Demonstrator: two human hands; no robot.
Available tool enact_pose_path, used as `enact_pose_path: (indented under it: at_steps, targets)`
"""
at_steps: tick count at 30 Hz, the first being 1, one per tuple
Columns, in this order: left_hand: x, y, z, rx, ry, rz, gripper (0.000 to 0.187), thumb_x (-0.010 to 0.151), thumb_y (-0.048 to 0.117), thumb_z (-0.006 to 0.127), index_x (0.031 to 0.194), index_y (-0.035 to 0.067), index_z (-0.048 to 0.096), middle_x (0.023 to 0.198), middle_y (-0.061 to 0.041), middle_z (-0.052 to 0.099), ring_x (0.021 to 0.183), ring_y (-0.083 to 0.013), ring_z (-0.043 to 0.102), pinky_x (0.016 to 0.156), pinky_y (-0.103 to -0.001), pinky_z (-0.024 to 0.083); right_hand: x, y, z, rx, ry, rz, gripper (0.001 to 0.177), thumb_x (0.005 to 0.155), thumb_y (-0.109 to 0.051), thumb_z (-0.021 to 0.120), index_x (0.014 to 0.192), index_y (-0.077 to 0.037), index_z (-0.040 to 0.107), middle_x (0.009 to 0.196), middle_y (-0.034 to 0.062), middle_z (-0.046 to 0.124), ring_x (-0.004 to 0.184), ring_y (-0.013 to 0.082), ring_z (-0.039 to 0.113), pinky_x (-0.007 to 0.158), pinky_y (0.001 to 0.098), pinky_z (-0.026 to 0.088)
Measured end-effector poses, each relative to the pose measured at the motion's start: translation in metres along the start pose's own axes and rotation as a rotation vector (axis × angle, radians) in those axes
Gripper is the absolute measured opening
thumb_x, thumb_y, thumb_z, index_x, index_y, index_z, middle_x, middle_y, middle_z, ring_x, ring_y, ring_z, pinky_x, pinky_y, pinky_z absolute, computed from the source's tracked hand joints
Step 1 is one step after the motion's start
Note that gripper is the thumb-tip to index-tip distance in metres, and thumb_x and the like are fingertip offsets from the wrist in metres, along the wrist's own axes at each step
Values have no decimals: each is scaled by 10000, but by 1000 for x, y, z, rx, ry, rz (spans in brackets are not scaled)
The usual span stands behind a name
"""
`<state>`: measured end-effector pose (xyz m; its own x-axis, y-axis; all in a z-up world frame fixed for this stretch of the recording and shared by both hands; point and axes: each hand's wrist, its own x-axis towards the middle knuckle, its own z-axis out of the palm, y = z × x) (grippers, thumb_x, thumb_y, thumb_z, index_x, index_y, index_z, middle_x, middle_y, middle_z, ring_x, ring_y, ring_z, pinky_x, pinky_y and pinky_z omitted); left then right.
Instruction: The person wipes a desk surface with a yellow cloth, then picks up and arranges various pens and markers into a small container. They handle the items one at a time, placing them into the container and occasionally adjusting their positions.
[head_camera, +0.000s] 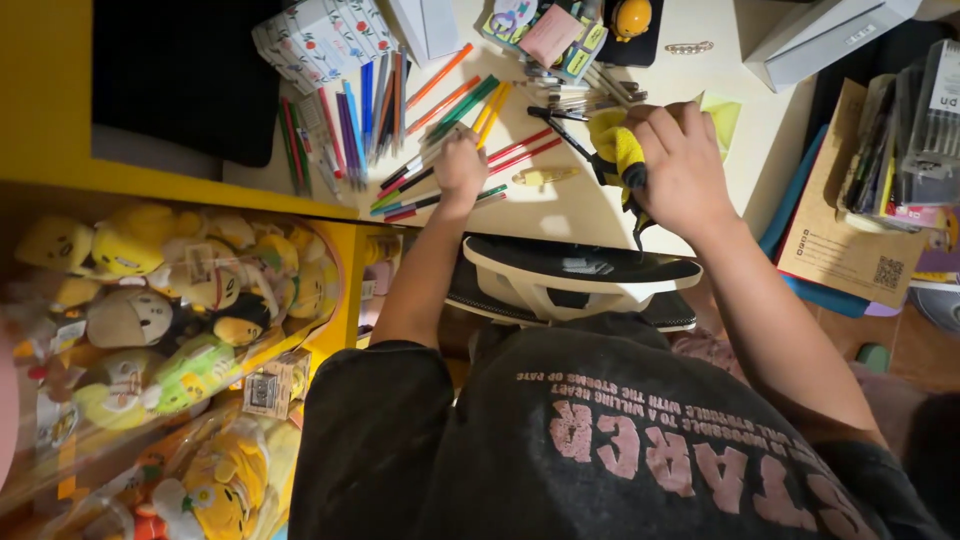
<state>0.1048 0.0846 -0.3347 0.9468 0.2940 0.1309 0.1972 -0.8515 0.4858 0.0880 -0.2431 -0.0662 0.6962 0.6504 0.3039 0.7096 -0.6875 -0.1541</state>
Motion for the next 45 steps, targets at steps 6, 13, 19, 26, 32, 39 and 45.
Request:
enact_pose_path:
  at_steps: [6,13,19,26,32,39,45]
  targets:
    - [7,-7,-16,32,74,99,328,848,310,868,1053,89,739,1112,-148,722,1052,-406,699,854,-509,595,-5,6,9,-27,-38,58,687,721,-70,866,1373,-33,652,1324,139,613,1197,412,533,1073,514,464]
    - [60,-66,0,221,219,19,194,999,181,694,1176,144,763,1295,-86,712,1159,-336,659,985,-495,539,0,5,20,24,5,38,691,721,-53,848,1379,-21,638,1367,133,617,1215,411,534,1088,503,460]
    - [73,-102,24,362,169,31,204,981,119,638,1158,62,723,1366,-108,690,1193,-338,630,957,-510,530,-3,9,21,16,-3,46,677,722,-43,856,1361,-18,632,1357,127,613,1240,402,538,1092,500,460]
    - [77,-84,13,107,141,-27,154,1042,104,664,1185,55,690,1213,-163,687,1105,-388,689,910,-512,567,-9,11,14,102,-9,51,786,658,-78,914,1386,-8,626,1405,142,601,1232,425,523,1098,515,450]
    - [59,-5,-79,-442,83,-41,179,1022,169,788,1181,87,785,1091,-117,812,903,-286,803,797,-402,629,-12,7,9,125,17,53,763,679,-27,883,1402,-35,638,1439,123,607,1260,415,521,1134,509,452]
    - [1,117,-139,-881,32,266,231,997,63,866,1201,59,758,1115,-73,840,996,-144,820,860,-289,663,16,-6,36,-71,215,-93,635,902,-19,865,1489,-65,624,1498,81,587,1313,379,512,1164,484,436]
    - [-35,192,-166,-1464,-39,241,218,1106,-45,790,1255,8,640,1088,-120,791,870,-130,713,751,-253,594,37,-25,58,368,168,-27,675,864,-91,838,1482,5,583,1438,191,556,1254,472,485,1118,526,435]
